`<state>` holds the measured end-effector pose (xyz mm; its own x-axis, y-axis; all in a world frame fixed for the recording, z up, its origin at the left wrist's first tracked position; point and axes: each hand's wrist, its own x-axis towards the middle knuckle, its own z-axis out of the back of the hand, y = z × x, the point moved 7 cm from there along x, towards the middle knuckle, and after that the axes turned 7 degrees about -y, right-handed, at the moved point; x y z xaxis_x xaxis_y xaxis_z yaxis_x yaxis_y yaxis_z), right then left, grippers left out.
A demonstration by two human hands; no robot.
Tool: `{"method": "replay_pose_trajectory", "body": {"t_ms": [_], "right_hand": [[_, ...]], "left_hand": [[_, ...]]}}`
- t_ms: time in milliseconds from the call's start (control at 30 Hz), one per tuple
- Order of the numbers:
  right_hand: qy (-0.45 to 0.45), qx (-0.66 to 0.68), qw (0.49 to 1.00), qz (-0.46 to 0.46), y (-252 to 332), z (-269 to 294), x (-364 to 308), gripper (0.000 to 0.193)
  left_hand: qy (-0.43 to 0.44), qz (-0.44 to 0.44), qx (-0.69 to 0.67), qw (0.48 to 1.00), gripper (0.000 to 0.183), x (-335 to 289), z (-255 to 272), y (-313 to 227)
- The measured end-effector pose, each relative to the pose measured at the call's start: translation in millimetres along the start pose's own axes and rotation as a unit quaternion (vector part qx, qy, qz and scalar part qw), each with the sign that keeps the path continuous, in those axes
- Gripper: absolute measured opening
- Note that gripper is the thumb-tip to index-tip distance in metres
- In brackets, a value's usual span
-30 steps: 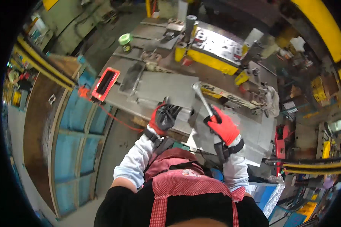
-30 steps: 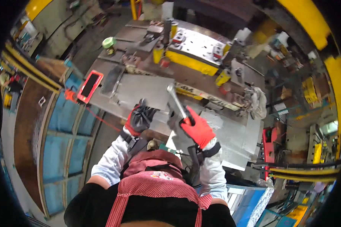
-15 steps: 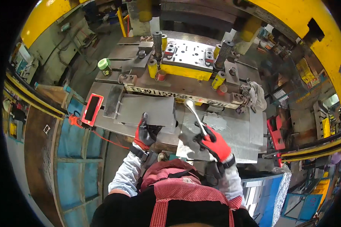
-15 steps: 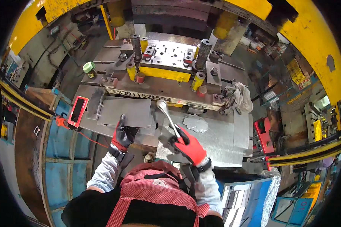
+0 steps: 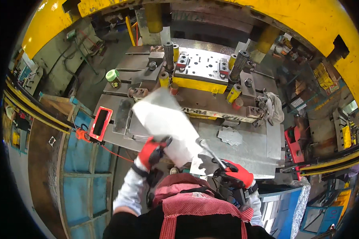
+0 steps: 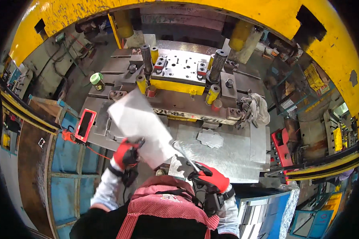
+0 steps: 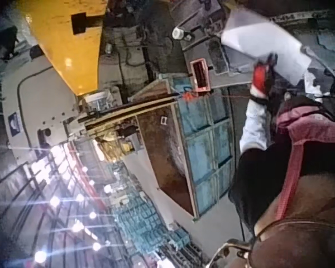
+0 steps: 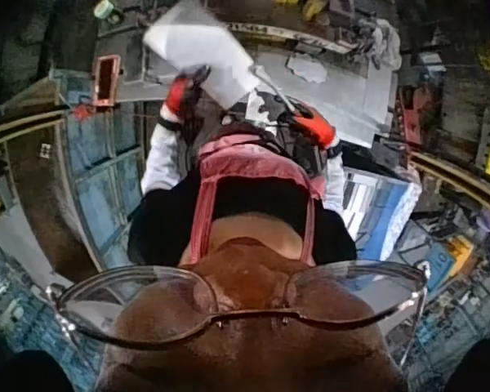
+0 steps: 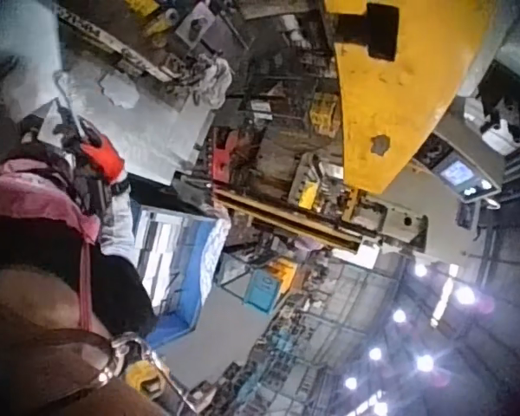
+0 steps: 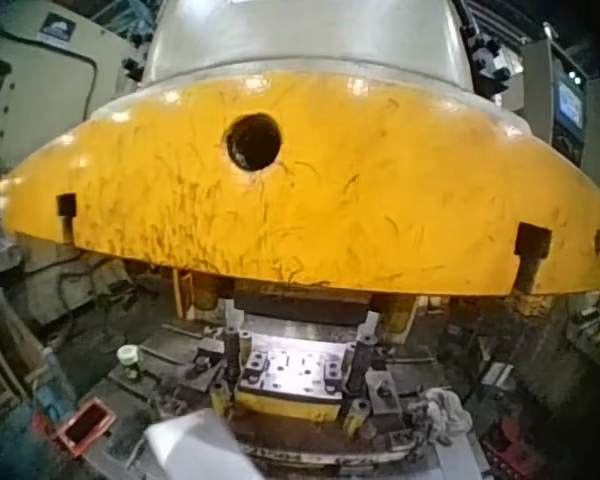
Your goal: Operating a hydraulic press to bend or stamp metal sheets.
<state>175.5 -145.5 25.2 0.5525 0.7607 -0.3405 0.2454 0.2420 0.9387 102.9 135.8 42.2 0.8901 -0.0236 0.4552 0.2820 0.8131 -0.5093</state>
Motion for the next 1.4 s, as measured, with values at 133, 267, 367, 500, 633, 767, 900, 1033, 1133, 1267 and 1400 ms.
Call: {"method": "replay_pose_trajectory", "body": {"t_ms": [133, 267, 367, 500, 633, 767, 900, 1033, 1133, 1267, 1400], "right_hand": [[-0.074, 0.143, 0.987, -0.017, 19.8, 5.9, -6.3, 0.053], [-0.176, 0.113, 0.978, -0.009, 42.7, 9.6, 13.8, 0.052], [-0.168, 0.135, 0.976, 0.028, 56.3, 2.9, 39.5, 0.049], [-0.158, 0.197, 0.967, 0.027, 53.2, 12.8, 55.8, 0.047], [-0.152, 0.173, 0.973, 0.027, 63.3, 31.3, 61.1, 0.031], [-0.096, 0.151, 0.984, 0.016, 58.6, 35.2, 67.2, 0.043], [-0.113, 0.173, 0.978, -0.008, 64.3, 37.1, 61.7, 0.034], [-0.187, 0.180, 0.964, 0.048, 54.1, 51.8, 62.7, 0.035], [-0.250, 0.177, 0.949, 0.075, 13.2, 67.5, 36.4, 0.047], [-0.294, 0.144, 0.944, 0.048, -79.4, 95.8, -11.1, 0.055], [-0.370, 0.224, 0.900, 0.053, -159.2, 119.7, -30.7, 0.033]], "left_hand": [[-0.046, -0.096, -0.201, 0.974, 0.041, 105.3, 1.5, 22.6], [0.081, 0.183, -0.605, 0.771, 0.032, 190.3, -60.9, 98.3], [0.009, 0.025, -0.428, 0.903, 0.033, 204.6, -58.7, 127.0], [-0.005, 0.159, -0.547, 0.822, 0.037, 190.0, -80.9, 146.1], [0.032, 0.241, -0.793, 0.559, 0.041, 138.6, -60.1, 34.0], [0.002, 0.259, -0.834, 0.488, 0.043, 134.3, -96.4, 14.4], [-0.141, 0.279, -0.824, 0.472, 0.037, 148.3, -110.6, 31.6], [-0.203, 0.290, -0.793, 0.496, 0.035, 153.2, -111.3, 34.8], [-0.222, 0.312, -0.769, 0.511, 0.036, 149.3, -116.8, 48.6], [-0.223, 0.311, -0.752, 0.537, 0.036, 149.3, -114.8, 44.3], [-0.219, 0.265, -0.739, 0.579, 0.035, 154.1, -109.0, 40.4]]}}
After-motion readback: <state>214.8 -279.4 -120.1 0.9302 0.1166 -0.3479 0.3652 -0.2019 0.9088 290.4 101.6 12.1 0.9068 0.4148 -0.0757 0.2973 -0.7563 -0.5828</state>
